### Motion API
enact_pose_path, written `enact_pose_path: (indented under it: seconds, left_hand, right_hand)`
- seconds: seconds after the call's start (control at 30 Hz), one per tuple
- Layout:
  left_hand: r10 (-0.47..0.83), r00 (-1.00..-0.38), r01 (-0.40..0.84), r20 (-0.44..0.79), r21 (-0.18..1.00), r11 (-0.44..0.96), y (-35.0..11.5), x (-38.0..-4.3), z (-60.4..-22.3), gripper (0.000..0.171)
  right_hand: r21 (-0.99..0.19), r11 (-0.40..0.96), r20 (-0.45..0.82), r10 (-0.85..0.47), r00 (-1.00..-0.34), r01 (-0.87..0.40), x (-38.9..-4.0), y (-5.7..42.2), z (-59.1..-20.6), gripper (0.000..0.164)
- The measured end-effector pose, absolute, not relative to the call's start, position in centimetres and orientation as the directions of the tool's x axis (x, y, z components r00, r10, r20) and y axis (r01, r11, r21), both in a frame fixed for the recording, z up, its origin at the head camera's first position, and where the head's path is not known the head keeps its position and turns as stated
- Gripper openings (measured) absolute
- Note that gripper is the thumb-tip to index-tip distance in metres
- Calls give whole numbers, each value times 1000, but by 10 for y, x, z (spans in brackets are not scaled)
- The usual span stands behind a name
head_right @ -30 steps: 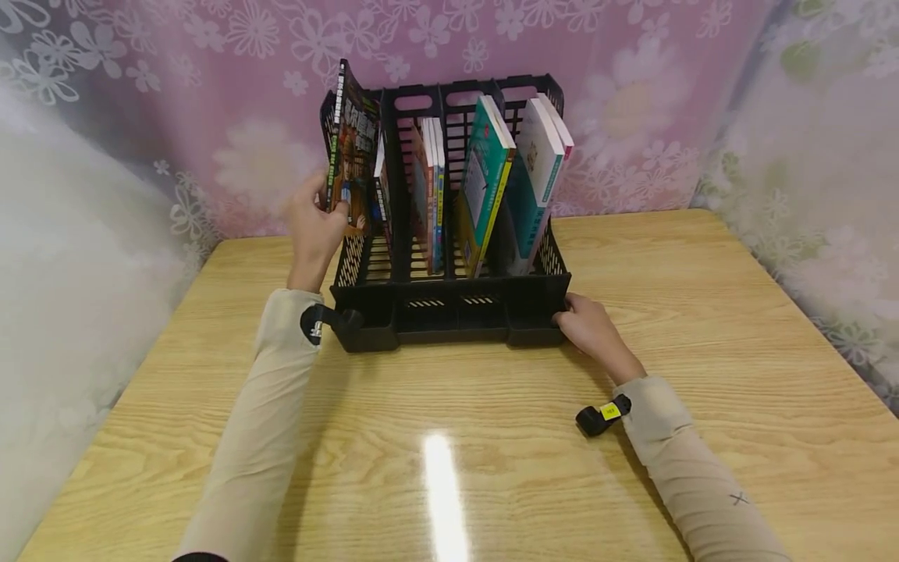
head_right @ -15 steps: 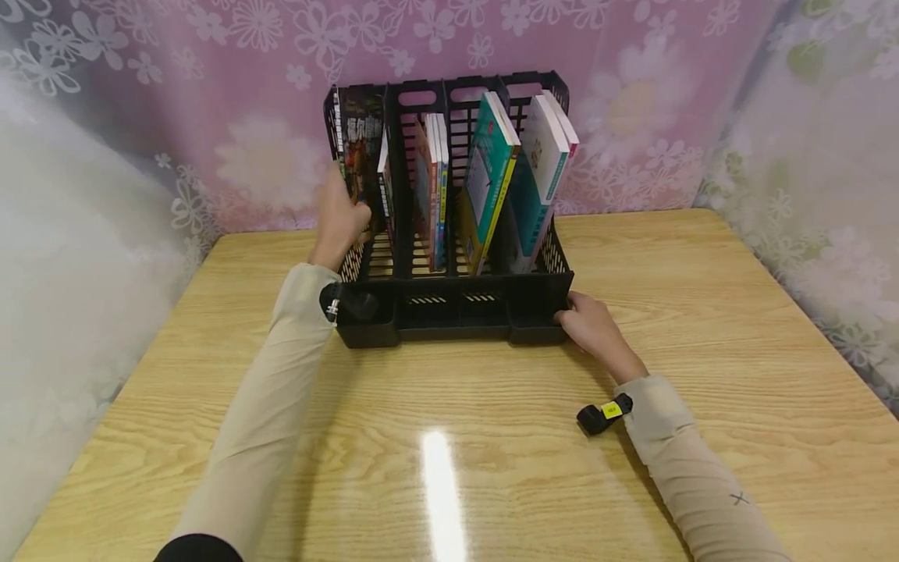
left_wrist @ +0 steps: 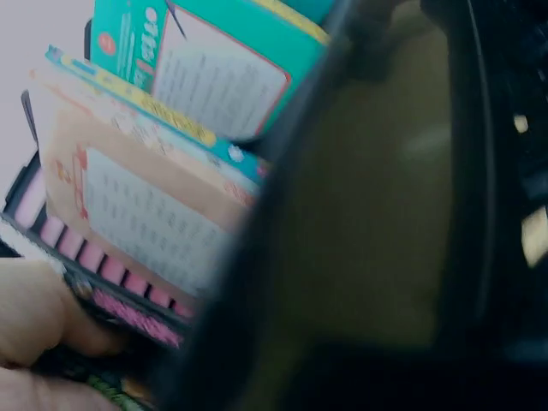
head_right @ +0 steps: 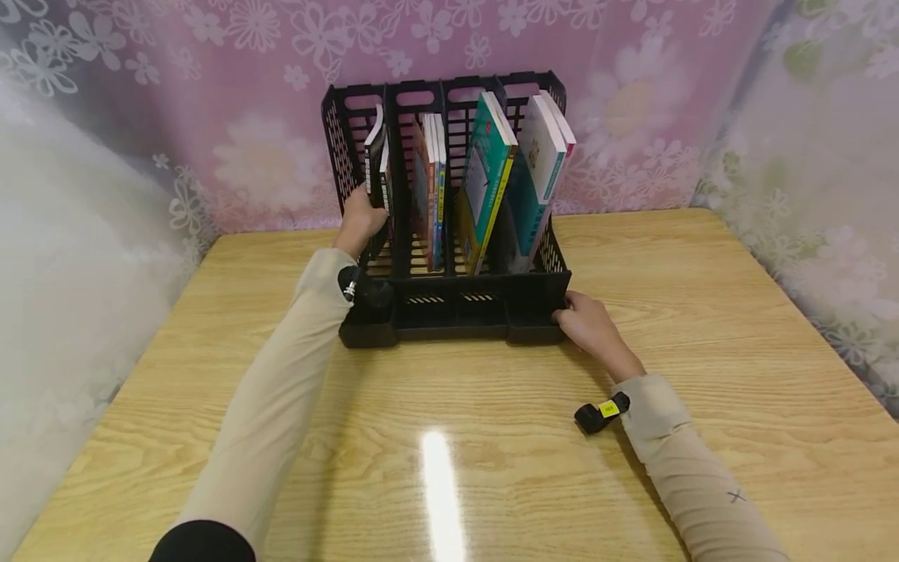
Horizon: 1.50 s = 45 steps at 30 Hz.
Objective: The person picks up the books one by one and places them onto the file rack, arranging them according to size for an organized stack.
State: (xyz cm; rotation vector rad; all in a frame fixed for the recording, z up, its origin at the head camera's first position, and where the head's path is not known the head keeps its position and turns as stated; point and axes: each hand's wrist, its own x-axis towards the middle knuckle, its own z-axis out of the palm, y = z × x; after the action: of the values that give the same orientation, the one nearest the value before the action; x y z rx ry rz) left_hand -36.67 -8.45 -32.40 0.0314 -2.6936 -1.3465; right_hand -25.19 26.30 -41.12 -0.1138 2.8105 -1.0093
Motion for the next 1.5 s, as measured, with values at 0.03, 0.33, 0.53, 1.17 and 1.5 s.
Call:
enact_pose_path:
  seconds: [0.03, 0.33, 0.53, 1.17, 1.5]
  left_hand:
    - [-52, -996, 26, 74, 784, 620, -86, -367, -327, 74]
    - [196, -965, 44, -174, 631, 774, -95, -369, -334, 109]
    - [186, -972, 69, -146, 576, 815, -96, -364, -339, 100]
    - [123, -990, 79, -67, 458, 885, -98, -364, -347, 73]
    - [80, -992, 27, -93, 472, 881, -95, -363, -348, 72]
  right_hand:
    - [-641, 768, -119, -122, -985, -18, -252, 263, -412, 43]
    - [-626, 780, -126, -117, -985, -12, -250, 264, -411, 46]
    - [-633, 774, -135, -117, -984, -5, -249, 265, -413, 44]
    - [-635, 773, -138, -122, -983, -7, -249, 262, -413, 43]
    - [-629, 777, -136, -117, -984, -6, -250, 262, -410, 47]
